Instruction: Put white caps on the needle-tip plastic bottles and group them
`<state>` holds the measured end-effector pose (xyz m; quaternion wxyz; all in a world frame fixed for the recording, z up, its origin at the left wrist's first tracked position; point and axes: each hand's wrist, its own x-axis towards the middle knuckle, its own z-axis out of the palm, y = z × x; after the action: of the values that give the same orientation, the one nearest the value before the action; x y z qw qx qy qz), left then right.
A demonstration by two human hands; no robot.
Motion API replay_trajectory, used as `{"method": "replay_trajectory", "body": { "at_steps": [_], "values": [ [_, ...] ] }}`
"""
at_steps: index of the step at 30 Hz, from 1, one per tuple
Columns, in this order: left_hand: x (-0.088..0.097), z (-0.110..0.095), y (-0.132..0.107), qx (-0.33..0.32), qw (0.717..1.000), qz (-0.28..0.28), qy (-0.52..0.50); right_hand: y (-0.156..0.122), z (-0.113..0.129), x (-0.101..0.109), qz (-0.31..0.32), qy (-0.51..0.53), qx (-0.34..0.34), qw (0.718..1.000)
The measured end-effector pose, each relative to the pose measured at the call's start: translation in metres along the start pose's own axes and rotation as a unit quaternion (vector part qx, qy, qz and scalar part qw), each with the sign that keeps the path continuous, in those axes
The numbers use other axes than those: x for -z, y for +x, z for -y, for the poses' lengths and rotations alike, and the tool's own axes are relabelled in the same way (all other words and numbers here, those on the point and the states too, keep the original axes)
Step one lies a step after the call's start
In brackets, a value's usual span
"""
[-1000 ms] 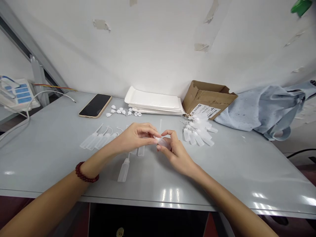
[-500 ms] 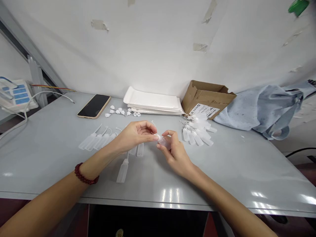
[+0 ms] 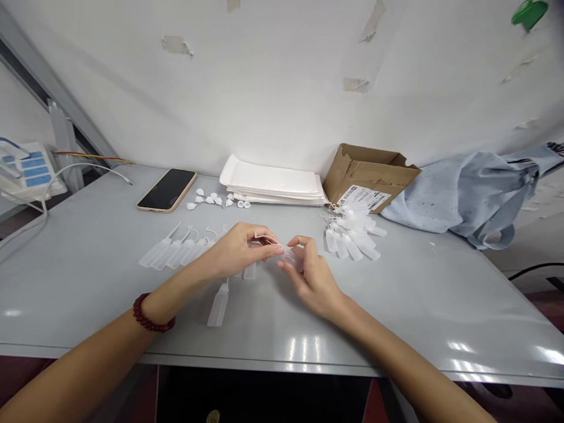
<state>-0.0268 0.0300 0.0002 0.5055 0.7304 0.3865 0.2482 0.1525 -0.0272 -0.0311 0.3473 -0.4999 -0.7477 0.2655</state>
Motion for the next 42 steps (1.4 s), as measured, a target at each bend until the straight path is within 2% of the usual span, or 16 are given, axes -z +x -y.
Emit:
{"method": "replay_trajectory", "body": {
  "at_steps": [2,4,7,10,11,13,15,17,19,22,24,27,31,35,38,42],
  "values": [
    [0.002,0.0,0.0,-0.009,1.0,0.011,-0.019,0.001,0.006,0.004,0.037,0.094,-0.042,0.994],
    [0.003,0.0,-0.001,-0.021,0.999,0.029,-0.037,0.002,0.011,0.01,0.079,0.202,-0.084,0.972],
    [0.006,-0.002,-0.002,-0.043,0.996,0.054,-0.053,0.007,0.014,0.018,0.159,0.348,-0.157,0.91],
    [0.006,-0.004,-0.003,-0.05,0.995,0.056,-0.065,0.01,0.013,0.023,0.215,0.417,-0.196,0.861],
    [0.006,-0.004,-0.003,-0.047,0.995,0.052,-0.068,0.01,0.012,0.024,0.216,0.414,-0.192,0.863],
    [0.006,-0.004,-0.003,-0.034,0.997,0.04,-0.064,0.009,0.011,0.022,0.183,0.361,-0.154,0.902],
    [0.005,-0.004,-0.003,-0.014,0.999,0.032,-0.039,0.007,0.009,0.018,0.126,0.243,-0.093,0.957],
    [0.004,-0.003,-0.002,0.006,0.999,0.032,-0.01,0.005,0.004,0.013,0.076,0.096,-0.038,0.992],
    [0.003,-0.003,-0.002,0.016,0.999,0.034,0.008,0.004,-0.002,0.008,0.053,-0.023,-0.003,0.998],
    [0.002,-0.003,-0.001,0.016,0.999,0.036,0.008,0.004,-0.006,0.005,0.054,-0.091,0.02,0.994],
    [0.001,-0.002,-0.001,0.015,0.999,0.043,0.009,0.003,-0.004,0.006,0.067,-0.066,0.012,0.996],
    [0.001,-0.001,-0.001,0.01,0.999,0.049,0.007,0.004,0.003,0.011,0.099,0.059,-0.029,0.993],
    [0.003,-0.001,-0.002,-0.004,0.999,0.052,-0.011,0.005,0.011,0.017,0.136,0.281,-0.126,0.942],
    [0.003,-0.002,-0.003,-0.02,0.997,0.066,-0.023,0.008,0.008,0.02,0.184,0.457,-0.205,0.846],
    [0.003,-0.003,-0.003,-0.024,0.997,0.071,-0.023,0.011,0.004,0.021,0.224,0.534,-0.231,0.782],
    [0.003,-0.003,-0.003,-0.027,0.997,0.072,-0.029,0.013,0.0,0.022,0.254,0.589,-0.256,0.723]
  ]
}}
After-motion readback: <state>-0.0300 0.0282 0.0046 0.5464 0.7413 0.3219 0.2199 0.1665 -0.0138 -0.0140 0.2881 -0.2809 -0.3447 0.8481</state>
